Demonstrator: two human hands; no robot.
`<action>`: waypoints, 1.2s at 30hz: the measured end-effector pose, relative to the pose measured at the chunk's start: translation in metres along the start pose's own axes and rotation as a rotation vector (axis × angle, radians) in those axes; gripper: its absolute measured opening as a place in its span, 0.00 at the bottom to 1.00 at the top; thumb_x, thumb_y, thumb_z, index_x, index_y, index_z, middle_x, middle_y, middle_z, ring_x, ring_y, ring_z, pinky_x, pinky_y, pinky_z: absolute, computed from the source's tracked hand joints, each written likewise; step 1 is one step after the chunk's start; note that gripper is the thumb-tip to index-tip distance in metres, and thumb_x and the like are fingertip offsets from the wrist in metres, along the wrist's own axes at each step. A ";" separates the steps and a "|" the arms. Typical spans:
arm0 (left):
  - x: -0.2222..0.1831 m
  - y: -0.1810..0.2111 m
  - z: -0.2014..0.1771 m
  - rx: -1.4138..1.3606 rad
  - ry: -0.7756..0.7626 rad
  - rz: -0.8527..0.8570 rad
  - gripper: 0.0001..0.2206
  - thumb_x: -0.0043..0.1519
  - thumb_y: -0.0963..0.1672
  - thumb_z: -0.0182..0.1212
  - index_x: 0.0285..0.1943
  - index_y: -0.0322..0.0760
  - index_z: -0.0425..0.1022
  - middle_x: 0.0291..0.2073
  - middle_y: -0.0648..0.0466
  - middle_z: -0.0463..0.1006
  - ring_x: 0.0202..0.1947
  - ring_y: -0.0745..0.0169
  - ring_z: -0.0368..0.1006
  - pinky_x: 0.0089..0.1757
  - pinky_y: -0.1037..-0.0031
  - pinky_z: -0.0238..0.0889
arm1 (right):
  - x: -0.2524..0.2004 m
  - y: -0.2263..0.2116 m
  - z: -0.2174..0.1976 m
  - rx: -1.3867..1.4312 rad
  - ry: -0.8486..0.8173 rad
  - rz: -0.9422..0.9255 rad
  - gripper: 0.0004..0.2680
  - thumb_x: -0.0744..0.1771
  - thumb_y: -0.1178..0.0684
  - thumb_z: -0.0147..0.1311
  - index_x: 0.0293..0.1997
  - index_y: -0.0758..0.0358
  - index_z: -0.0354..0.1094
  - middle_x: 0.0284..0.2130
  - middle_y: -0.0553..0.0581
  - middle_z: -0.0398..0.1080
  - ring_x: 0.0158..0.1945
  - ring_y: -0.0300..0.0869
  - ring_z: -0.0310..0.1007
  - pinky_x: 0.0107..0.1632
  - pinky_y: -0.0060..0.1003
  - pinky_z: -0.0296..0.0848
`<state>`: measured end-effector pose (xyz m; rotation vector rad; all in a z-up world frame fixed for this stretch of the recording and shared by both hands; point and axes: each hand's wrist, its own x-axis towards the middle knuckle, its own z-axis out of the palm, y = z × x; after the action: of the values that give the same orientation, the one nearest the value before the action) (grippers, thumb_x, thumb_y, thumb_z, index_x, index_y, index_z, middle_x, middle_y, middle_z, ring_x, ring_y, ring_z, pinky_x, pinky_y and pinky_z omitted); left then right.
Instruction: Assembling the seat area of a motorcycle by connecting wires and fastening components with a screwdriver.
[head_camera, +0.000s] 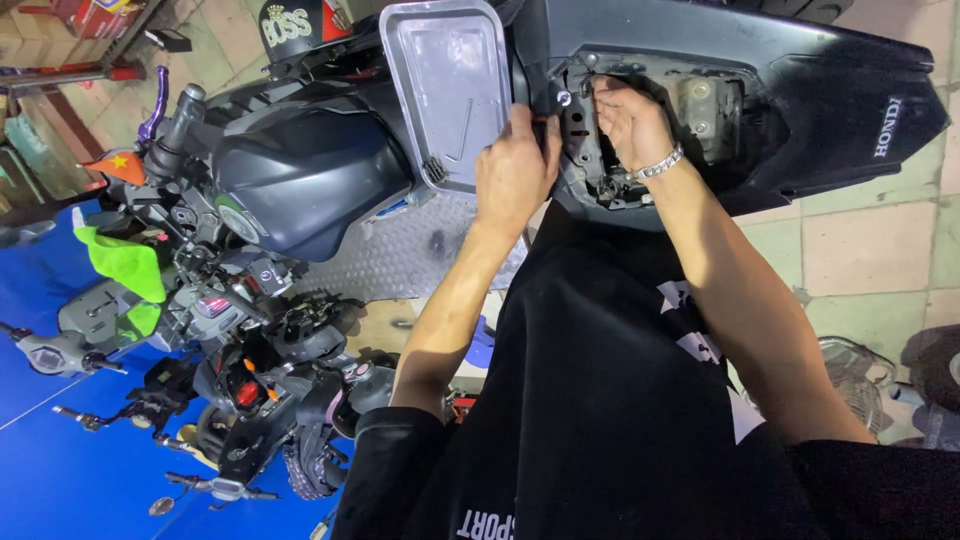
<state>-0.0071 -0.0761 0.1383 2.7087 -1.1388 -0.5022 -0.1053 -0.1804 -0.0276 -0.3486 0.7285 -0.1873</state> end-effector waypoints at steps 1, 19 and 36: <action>0.002 -0.001 -0.001 -0.052 0.029 0.114 0.10 0.68 0.47 0.50 0.44 0.35 0.62 0.22 0.46 0.75 0.19 0.43 0.75 0.23 0.55 0.73 | 0.000 -0.001 0.000 -0.022 0.027 0.011 0.13 0.63 0.53 0.53 0.51 0.64 0.70 0.49 0.56 0.74 0.55 0.42 0.74 0.65 0.33 0.72; 0.008 -0.008 -0.022 -0.201 0.026 0.438 0.04 0.68 0.37 0.53 0.50 0.29 0.67 0.43 0.43 0.64 0.42 0.44 0.65 0.41 0.59 0.66 | 0.018 0.022 -0.020 -0.104 0.113 0.011 0.17 0.61 0.47 0.55 0.51 0.64 0.70 0.54 0.57 0.71 0.61 0.44 0.70 0.71 0.40 0.65; 0.012 -0.004 -0.020 -0.231 0.018 0.436 0.15 0.58 0.31 0.53 0.54 0.26 0.70 0.52 0.39 0.66 0.51 0.42 0.63 0.50 0.60 0.65 | 0.011 0.021 -0.017 -0.060 0.111 -0.082 0.09 0.63 0.52 0.56 0.46 0.57 0.75 0.48 0.51 0.77 0.55 0.41 0.75 0.65 0.38 0.71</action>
<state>0.0101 -0.0814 0.1527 2.1800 -1.5057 -0.5003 -0.1079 -0.1685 -0.0545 -0.4279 0.8315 -0.2644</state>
